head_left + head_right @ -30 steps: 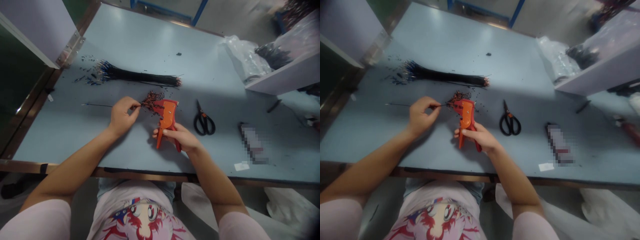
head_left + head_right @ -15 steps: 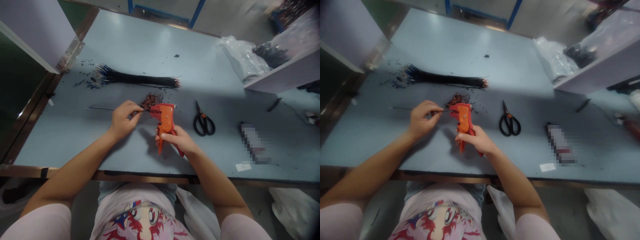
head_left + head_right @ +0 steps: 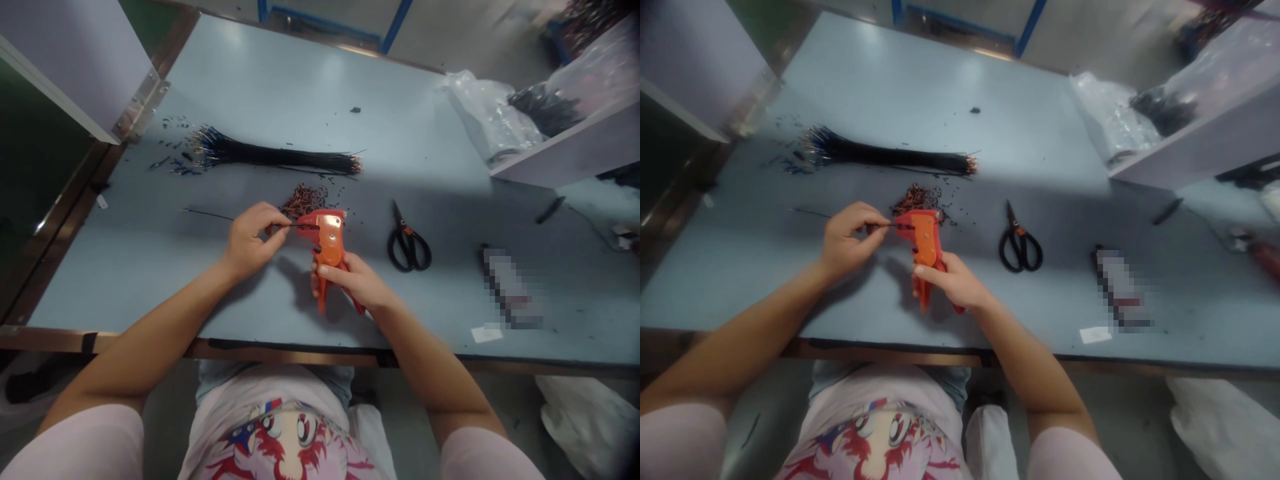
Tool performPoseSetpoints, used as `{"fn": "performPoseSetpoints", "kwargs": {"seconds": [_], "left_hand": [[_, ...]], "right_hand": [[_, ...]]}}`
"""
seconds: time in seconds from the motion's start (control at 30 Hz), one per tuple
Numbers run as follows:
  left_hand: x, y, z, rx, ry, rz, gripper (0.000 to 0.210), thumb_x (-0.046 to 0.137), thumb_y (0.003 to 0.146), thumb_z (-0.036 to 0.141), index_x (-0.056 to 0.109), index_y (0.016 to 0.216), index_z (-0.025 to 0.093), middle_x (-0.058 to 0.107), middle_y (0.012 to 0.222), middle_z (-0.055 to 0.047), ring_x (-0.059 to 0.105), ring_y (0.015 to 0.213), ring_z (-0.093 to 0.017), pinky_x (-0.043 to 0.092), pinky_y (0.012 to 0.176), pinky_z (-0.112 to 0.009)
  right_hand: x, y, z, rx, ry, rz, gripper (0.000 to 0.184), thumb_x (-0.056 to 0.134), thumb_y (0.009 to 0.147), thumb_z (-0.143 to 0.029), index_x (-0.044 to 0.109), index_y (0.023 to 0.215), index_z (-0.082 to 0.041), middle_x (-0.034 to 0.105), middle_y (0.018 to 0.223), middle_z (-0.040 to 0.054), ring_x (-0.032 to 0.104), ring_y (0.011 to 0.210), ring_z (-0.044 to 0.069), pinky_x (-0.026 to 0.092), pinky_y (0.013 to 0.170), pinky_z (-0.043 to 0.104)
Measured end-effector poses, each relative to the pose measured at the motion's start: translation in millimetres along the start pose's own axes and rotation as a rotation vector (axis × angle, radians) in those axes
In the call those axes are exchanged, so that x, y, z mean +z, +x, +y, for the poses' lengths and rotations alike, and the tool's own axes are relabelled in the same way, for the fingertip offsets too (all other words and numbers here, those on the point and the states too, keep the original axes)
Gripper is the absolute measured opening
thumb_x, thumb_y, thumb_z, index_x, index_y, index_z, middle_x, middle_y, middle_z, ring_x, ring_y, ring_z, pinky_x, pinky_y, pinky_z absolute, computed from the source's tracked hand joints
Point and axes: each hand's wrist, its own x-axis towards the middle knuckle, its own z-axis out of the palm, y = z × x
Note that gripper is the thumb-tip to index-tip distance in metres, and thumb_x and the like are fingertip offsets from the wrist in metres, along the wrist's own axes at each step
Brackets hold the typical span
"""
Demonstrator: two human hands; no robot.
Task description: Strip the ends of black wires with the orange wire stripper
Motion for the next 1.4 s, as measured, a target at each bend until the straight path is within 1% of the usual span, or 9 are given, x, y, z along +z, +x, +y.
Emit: {"fn": "performPoseSetpoints", "kwargs": {"seconds": [0.3, 0.5, 0.6, 0.7, 0.9, 1.0, 1.13, 1.4], "left_hand": [[1.8, 0, -1, 0.031, -0.063, 0.009, 0.007, 0.059, 0.078, 0.012, 0.063, 0.081, 0.017, 0.062, 0.073, 0.000, 0.052, 0.065, -0.009, 0.042, 0.061, -0.022], [0.6, 0, 0, 0.017, -0.091, -0.005, 0.009, 0.059, 0.075, 0.008, 0.062, 0.078, 0.016, 0.060, 0.070, 0.001, 0.050, 0.062, -0.008, 0.041, 0.059, -0.021], [-0.4, -1, 2, -0.013, -0.105, -0.016, 0.007, 0.060, 0.075, 0.010, 0.063, 0.078, 0.016, 0.059, 0.069, 0.001, 0.048, 0.058, -0.007, 0.040, 0.057, -0.020], [-0.7, -1, 3, 0.001, -0.118, -0.021, 0.007, 0.062, 0.078, 0.012, 0.066, 0.082, 0.016, 0.061, 0.069, 0.001, 0.047, 0.057, -0.006, 0.039, 0.056, -0.019], [0.8, -1, 5, -0.028, -0.073, 0.002, 0.007, 0.062, 0.078, 0.014, 0.068, 0.078, 0.017, 0.062, 0.065, 0.002, 0.050, 0.057, -0.006, 0.038, 0.055, -0.018], [1.9, -2, 6, -0.033, -0.049, 0.012, 0.006, 0.062, 0.078, 0.013, 0.067, 0.075, 0.017, 0.059, 0.062, 0.003, 0.049, 0.055, -0.005, 0.037, 0.054, -0.018], [3.6, -2, 8, -0.072, -0.024, 0.019, 0.007, 0.063, 0.076, 0.012, 0.066, 0.073, 0.017, 0.056, 0.059, 0.004, 0.046, 0.053, -0.005, 0.035, 0.053, -0.018], [5.4, -4, 11, -0.105, -0.010, 0.024, 0.007, 0.062, 0.077, 0.016, 0.066, 0.071, 0.017, 0.057, 0.058, 0.004, 0.046, 0.051, -0.005, 0.034, 0.051, -0.018]], "right_hand": [[1, 0, 0, -0.005, -0.002, 0.005, 0.023, 0.066, 0.083, -0.034, 0.057, 0.087, -0.013, 0.062, 0.068, 0.0031, 0.063, 0.060, 0.016, 0.054, 0.054, 0.029], [2, -1, -2, -0.005, -0.014, -0.003, 0.022, 0.063, 0.085, -0.034, 0.056, 0.084, -0.013, 0.060, 0.066, 0.0021, 0.062, 0.057, 0.016, 0.052, 0.053, 0.028], [2, -2, -2, -0.006, -0.014, -0.020, 0.022, 0.063, 0.085, -0.034, 0.055, 0.083, -0.014, 0.060, 0.065, 0.0014, 0.061, 0.056, 0.015, 0.051, 0.054, 0.028], [2, -1, -1, -0.011, -0.014, -0.038, 0.023, 0.064, 0.085, -0.035, 0.055, 0.082, -0.014, 0.060, 0.064, 0.0015, 0.060, 0.056, 0.015, 0.051, 0.055, 0.029], [2, 0, 2, -0.011, 0.025, -0.059, 0.023, 0.065, 0.085, -0.034, 0.054, 0.080, -0.014, 0.058, 0.064, 0.0005, 0.058, 0.055, 0.014, 0.052, 0.056, 0.031], [3, 0, 2, 0.007, 0.048, -0.058, 0.025, 0.063, 0.085, -0.036, 0.052, 0.078, -0.014, 0.056, 0.062, -0.0004, 0.056, 0.054, 0.013, 0.051, 0.056, 0.030], [5, 2, 3, 0.026, 0.076, -0.051, 0.029, 0.064, 0.085, -0.037, 0.048, 0.073, -0.015, 0.052, 0.059, -0.0017, 0.054, 0.051, 0.012, 0.050, 0.053, 0.029], [8, 2, 2, 0.048, 0.105, -0.049, 0.033, 0.067, 0.082, -0.038, 0.047, 0.068, -0.016, 0.049, 0.055, -0.0031, 0.051, 0.047, 0.011, 0.050, 0.049, 0.028]]}}
